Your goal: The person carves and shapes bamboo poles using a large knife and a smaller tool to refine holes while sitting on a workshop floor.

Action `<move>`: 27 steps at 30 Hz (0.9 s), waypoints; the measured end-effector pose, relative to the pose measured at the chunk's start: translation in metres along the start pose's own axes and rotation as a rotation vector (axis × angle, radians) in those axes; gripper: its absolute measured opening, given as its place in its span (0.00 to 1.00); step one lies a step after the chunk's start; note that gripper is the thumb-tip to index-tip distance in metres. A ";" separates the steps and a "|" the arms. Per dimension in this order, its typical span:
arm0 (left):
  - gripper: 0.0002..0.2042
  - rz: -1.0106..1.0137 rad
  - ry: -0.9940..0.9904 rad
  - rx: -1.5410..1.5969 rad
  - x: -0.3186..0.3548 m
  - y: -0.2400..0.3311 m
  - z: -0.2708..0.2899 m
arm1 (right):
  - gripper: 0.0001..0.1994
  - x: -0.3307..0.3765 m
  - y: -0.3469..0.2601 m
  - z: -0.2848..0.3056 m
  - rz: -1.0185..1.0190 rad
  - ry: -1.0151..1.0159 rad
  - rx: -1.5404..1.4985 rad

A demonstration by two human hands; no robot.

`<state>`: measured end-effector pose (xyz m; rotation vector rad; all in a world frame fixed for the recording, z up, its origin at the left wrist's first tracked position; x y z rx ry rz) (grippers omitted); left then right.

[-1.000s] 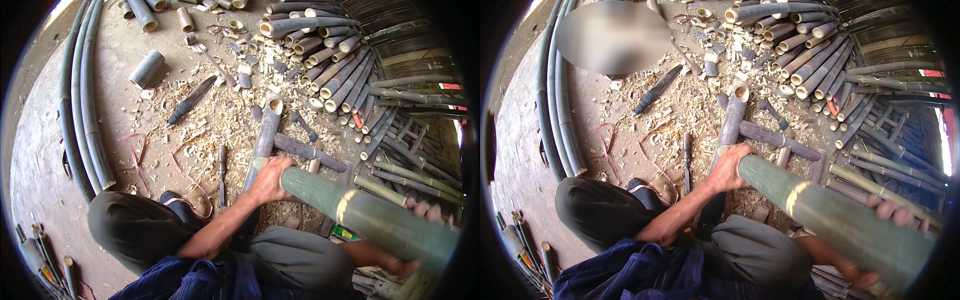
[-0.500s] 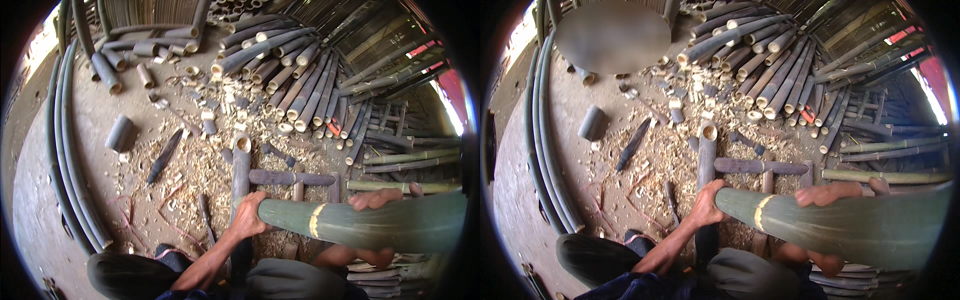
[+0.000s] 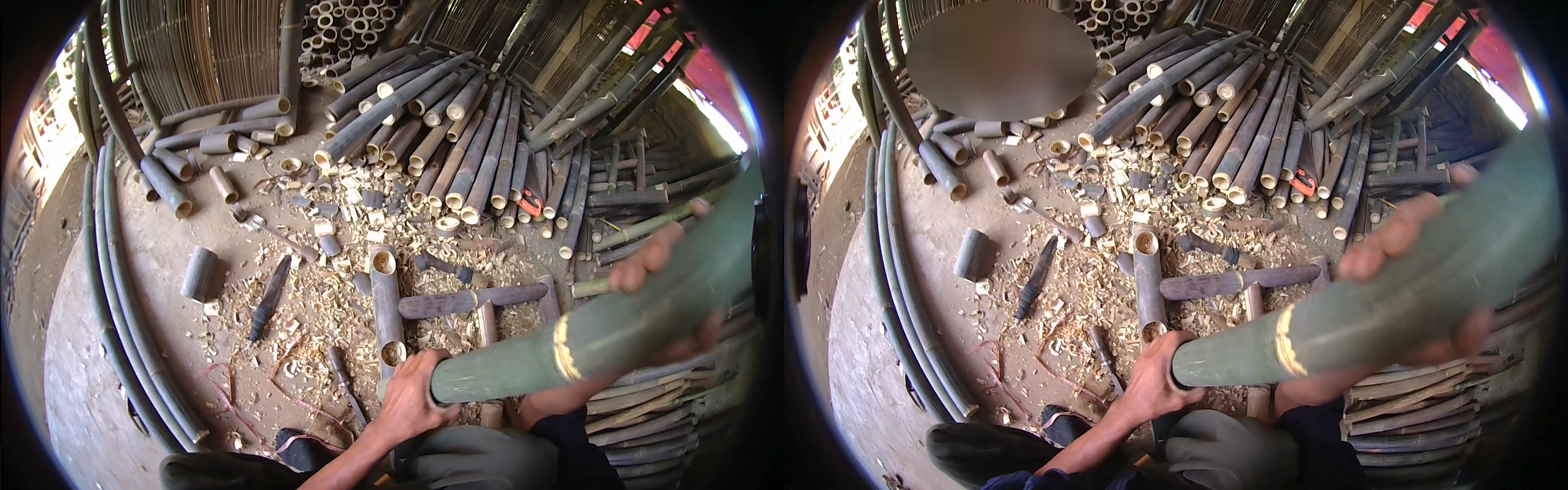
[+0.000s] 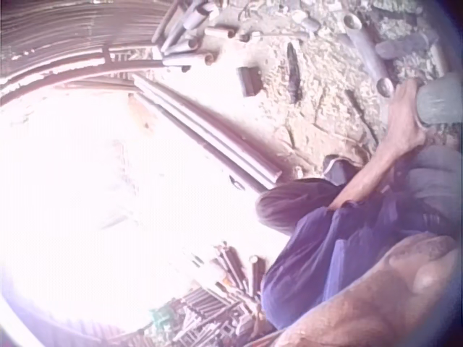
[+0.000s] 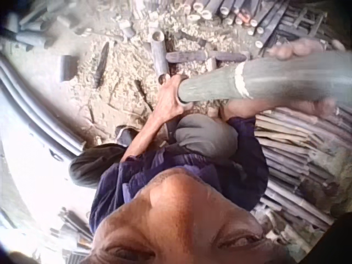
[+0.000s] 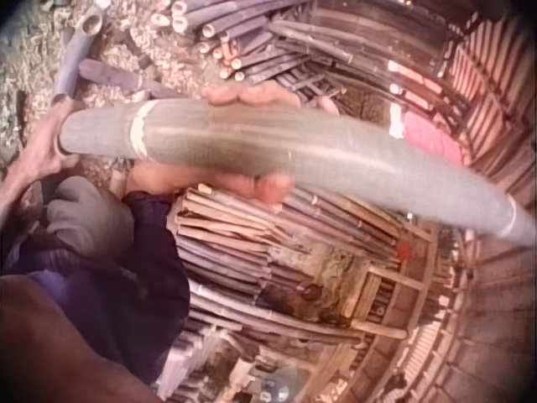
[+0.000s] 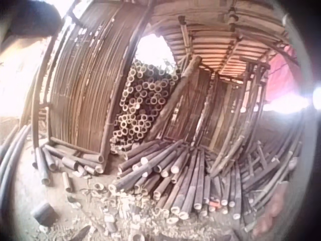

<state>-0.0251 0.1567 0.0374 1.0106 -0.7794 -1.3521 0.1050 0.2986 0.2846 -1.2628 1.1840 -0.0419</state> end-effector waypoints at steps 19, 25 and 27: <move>0.35 0.916 -0.010 -0.319 0.251 -0.017 0.024 | 0.29 0.114 0.231 0.078 -0.714 0.735 -0.093; 0.37 0.954 -0.056 -0.343 0.243 -0.005 0.023 | 0.29 0.160 0.295 0.092 -0.877 0.774 -0.217; 0.38 0.935 -0.084 -0.347 0.238 -0.004 0.020 | 0.29 0.169 0.311 0.106 -0.918 0.779 -0.155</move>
Point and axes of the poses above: each hand's wrist, its own x-axis away from the middle knuckle, its own z-axis out of the back of the hand, y = z × x, the point moved 1 cm from there along -x, towards the middle knuckle, and after that the axes turned 8 degrees about -x, right-handed, at the moved point
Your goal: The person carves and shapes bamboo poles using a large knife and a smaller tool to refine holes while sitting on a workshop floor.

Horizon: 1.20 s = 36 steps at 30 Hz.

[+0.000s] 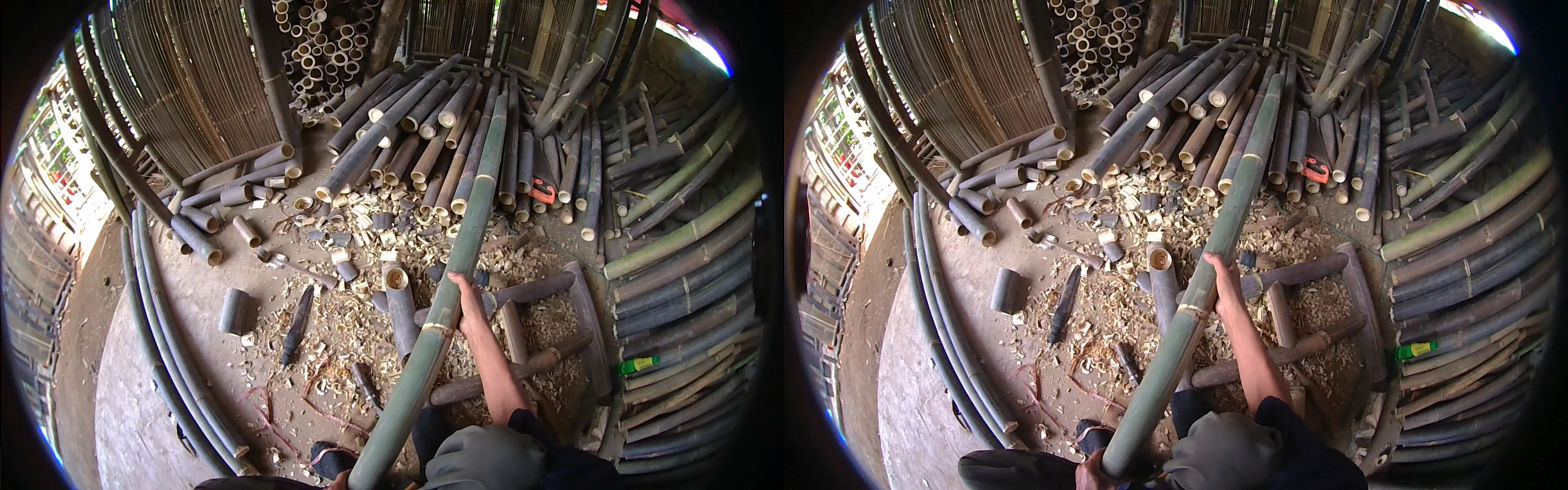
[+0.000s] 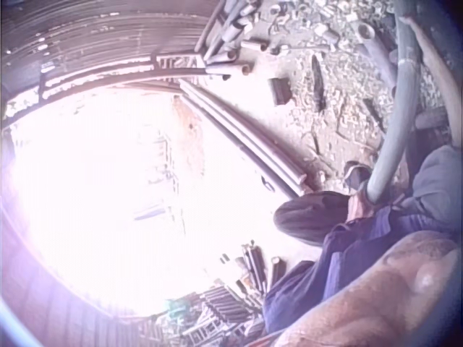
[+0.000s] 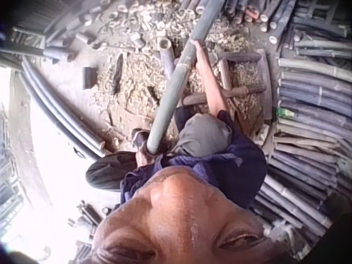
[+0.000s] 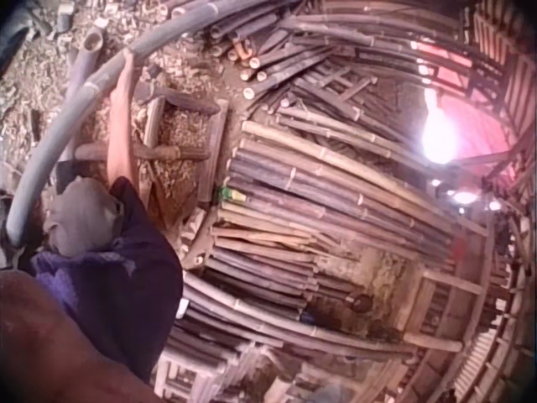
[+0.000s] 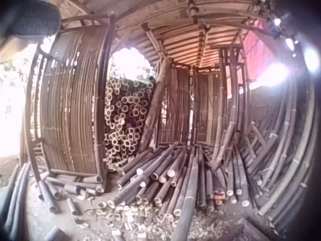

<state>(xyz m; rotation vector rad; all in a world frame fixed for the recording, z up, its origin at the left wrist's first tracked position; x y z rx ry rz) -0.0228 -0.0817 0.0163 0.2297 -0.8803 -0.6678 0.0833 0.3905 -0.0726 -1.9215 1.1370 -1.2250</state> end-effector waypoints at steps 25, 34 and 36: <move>0.24 -0.370 0.254 0.916 -0.203 0.086 -0.006 | 0.39 -0.065 -0.073 0.047 -0.090 -0.045 0.173; 0.15 -0.017 0.296 0.838 -0.204 -0.005 -0.011 | 0.32 -0.104 -0.027 0.069 0.260 -0.094 1.669; 0.14 -0.034 0.195 0.794 -0.197 0.016 -0.021 | 0.33 -0.111 -0.022 0.094 0.217 -0.066 1.792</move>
Point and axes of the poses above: each hand's wrist, its own x-axis away from the middle knuckle, its own z-axis out of the back of the hand, y = z × x, the point moved 1 cm from there along -x, towards the middle knuckle, and after that the axes turned 8 degrees about -x, right-handed, at the moved point
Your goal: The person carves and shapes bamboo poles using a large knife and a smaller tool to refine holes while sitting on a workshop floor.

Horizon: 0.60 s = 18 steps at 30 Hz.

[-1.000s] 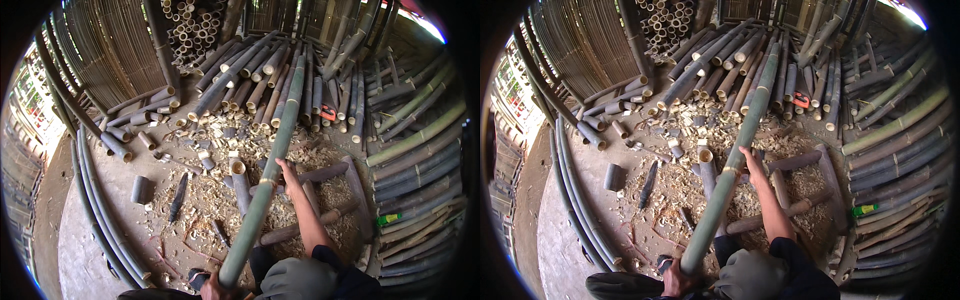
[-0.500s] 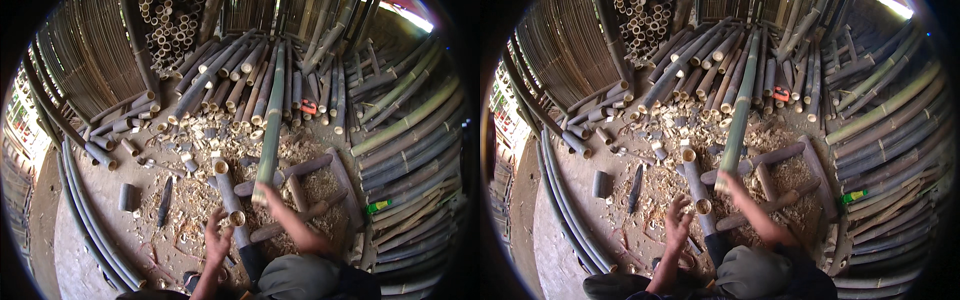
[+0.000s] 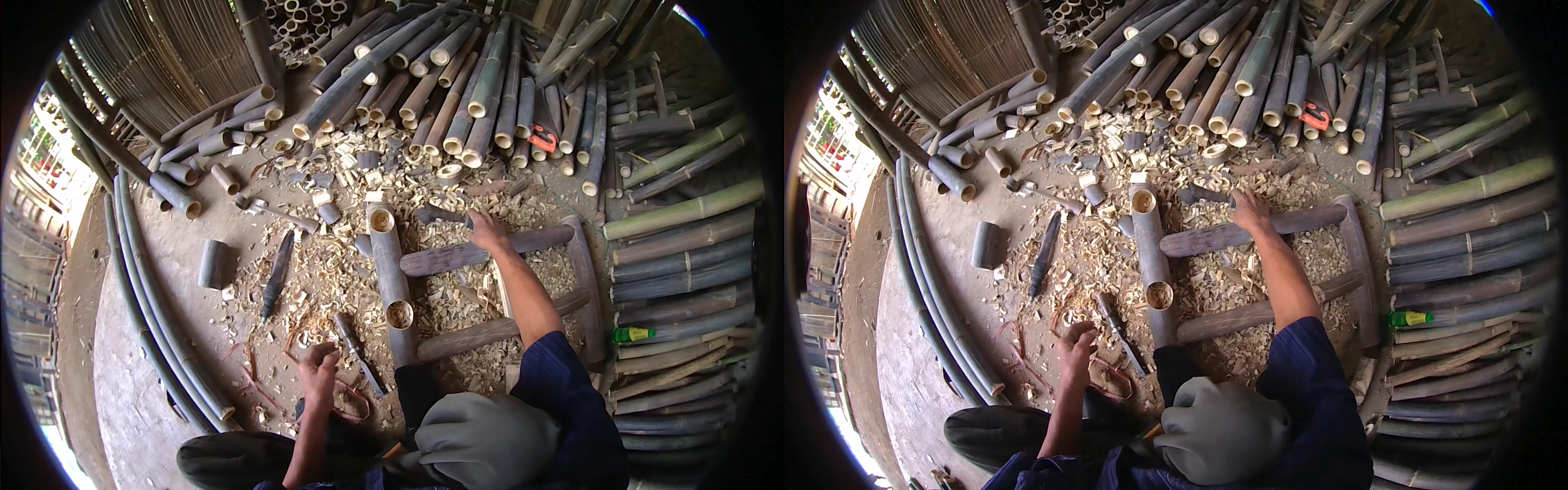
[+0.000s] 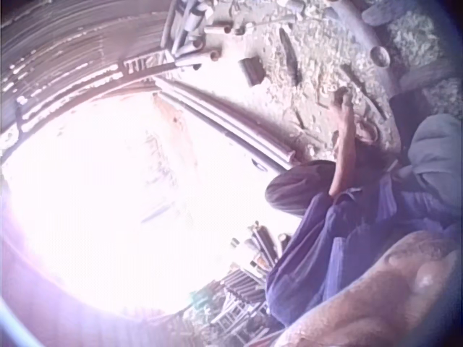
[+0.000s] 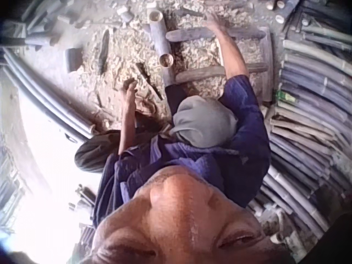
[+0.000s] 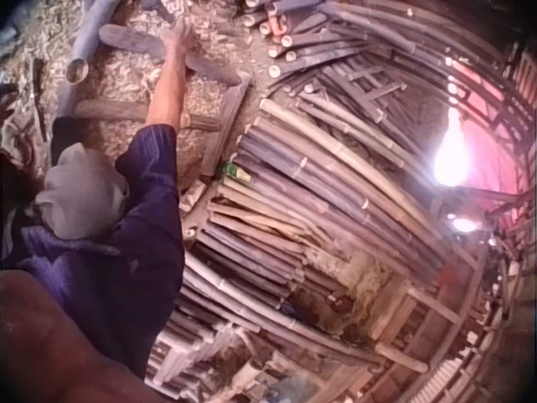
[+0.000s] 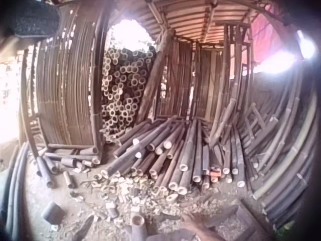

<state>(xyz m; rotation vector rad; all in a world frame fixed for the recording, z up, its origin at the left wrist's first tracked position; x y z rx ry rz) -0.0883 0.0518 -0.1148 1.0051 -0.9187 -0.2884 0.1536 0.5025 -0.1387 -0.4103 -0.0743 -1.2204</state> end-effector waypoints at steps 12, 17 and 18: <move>0.17 0.000 -0.172 -0.089 -0.018 -0.021 -0.051 | 0.32 0.025 -0.037 0.020 0.153 -0.026 -0.118; 0.19 0.107 -0.141 0.175 -0.058 -0.001 -0.057 | 0.32 0.121 -0.039 0.002 0.262 -0.011 -0.422; 0.24 0.113 -0.094 0.212 -0.065 0.005 -0.056 | 0.31 0.142 -0.048 -0.003 0.265 -0.052 -0.434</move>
Point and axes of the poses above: each hand's wrist, its own x-axis away from the middle knuckle, its own z-axis out of the back of the hand, y = z × x, the point moved 1 cm from there along -x, towards the middle knuckle, and after that the axes turned 8 degrees about -x, right-handed, at the moved point
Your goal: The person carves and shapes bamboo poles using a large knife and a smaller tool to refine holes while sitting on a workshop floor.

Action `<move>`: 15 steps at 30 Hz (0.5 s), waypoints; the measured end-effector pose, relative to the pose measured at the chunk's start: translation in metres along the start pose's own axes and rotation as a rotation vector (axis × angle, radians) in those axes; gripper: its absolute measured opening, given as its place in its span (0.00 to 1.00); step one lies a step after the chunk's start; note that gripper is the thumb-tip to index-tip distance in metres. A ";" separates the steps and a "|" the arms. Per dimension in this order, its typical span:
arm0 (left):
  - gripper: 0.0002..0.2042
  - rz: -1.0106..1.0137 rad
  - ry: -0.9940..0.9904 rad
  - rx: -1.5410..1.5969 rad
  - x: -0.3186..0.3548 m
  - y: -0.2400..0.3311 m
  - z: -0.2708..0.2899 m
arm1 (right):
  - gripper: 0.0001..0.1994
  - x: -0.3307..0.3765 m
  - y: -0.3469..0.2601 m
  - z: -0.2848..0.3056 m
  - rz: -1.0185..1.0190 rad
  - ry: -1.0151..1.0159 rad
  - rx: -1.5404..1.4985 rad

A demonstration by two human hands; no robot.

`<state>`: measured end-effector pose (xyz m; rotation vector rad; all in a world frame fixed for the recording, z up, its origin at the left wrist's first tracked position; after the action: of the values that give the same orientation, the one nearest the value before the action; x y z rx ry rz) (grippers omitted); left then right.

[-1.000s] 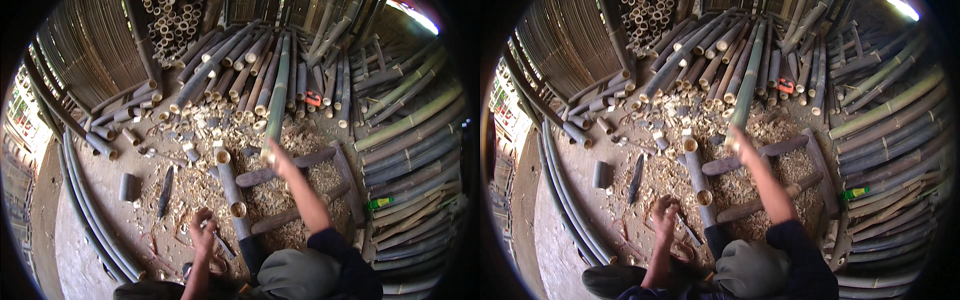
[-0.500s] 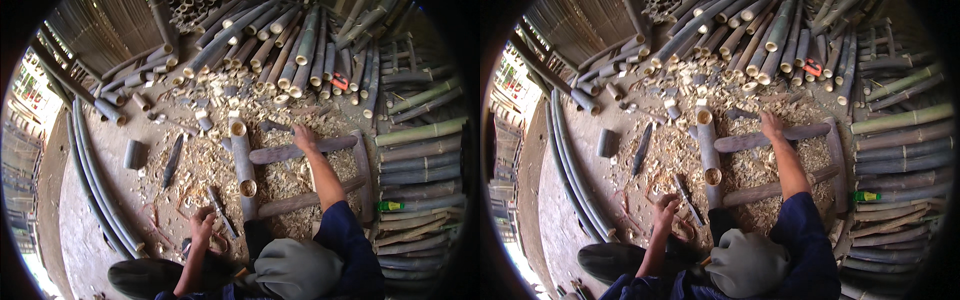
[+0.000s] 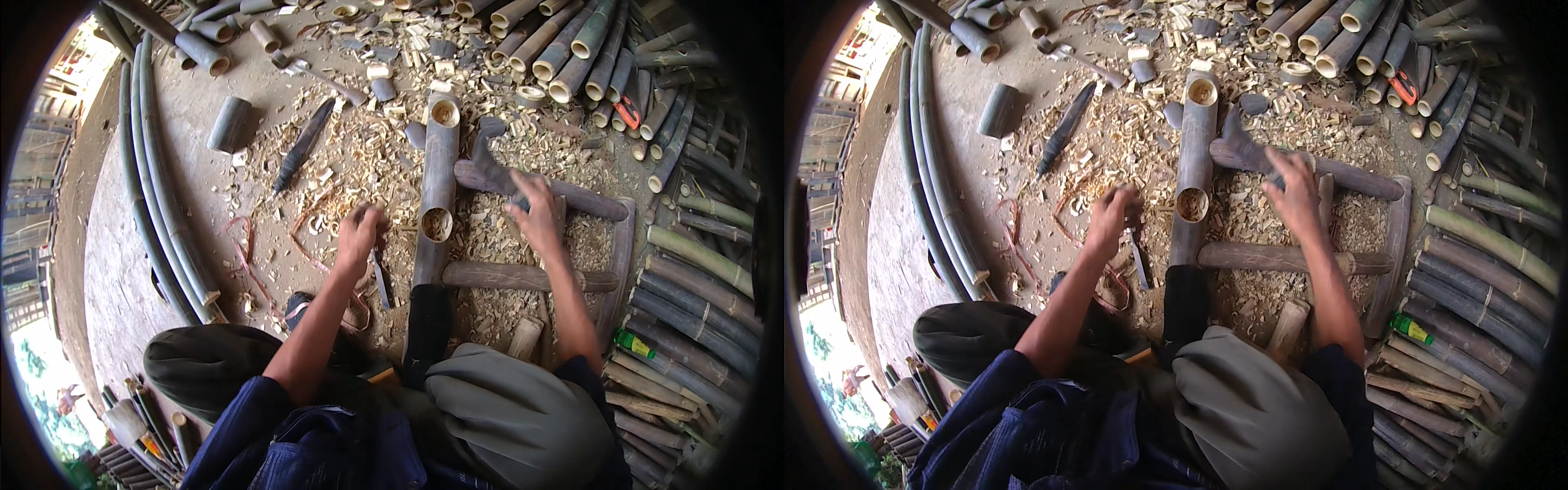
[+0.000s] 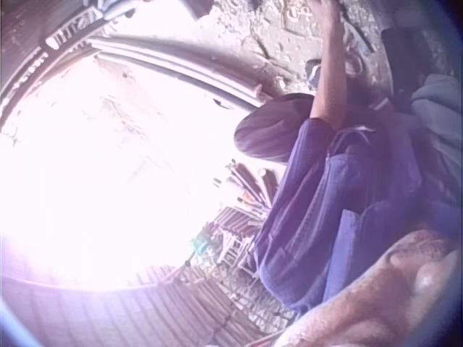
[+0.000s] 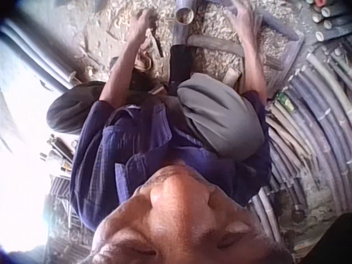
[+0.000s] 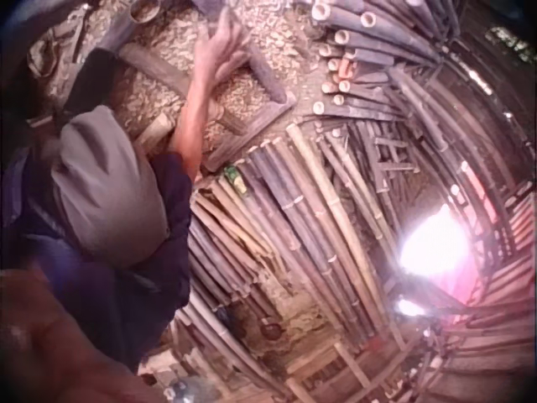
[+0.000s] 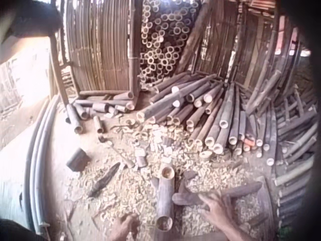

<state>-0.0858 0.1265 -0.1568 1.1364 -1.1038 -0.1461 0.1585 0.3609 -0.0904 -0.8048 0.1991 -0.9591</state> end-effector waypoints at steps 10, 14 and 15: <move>0.41 -0.082 -0.043 -0.411 -0.044 0.030 -0.060 | 0.27 0.063 0.003 -0.055 0.460 0.175 0.593; 0.37 -0.127 0.004 -0.348 -0.049 0.015 -0.063 | 0.26 0.057 0.004 -0.054 0.490 0.118 0.657; 0.36 -0.122 0.015 -0.297 -0.050 0.011 -0.062 | 0.26 0.054 0.000 -0.053 0.499 0.103 0.681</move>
<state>-0.0682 0.2018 -0.1792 0.9352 -0.9624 -0.3839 0.1645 0.2903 -0.1176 -0.0641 0.1376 -0.5316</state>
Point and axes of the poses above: each hand's wrist, its own x-axis away from the middle knuckle, its own z-axis out of the back of the hand, y = z × x, the point moved 1 cm from there along -x, towards the middle knuckle, and after that the axes turned 8 degrees about -x, right-handed, at the moved point
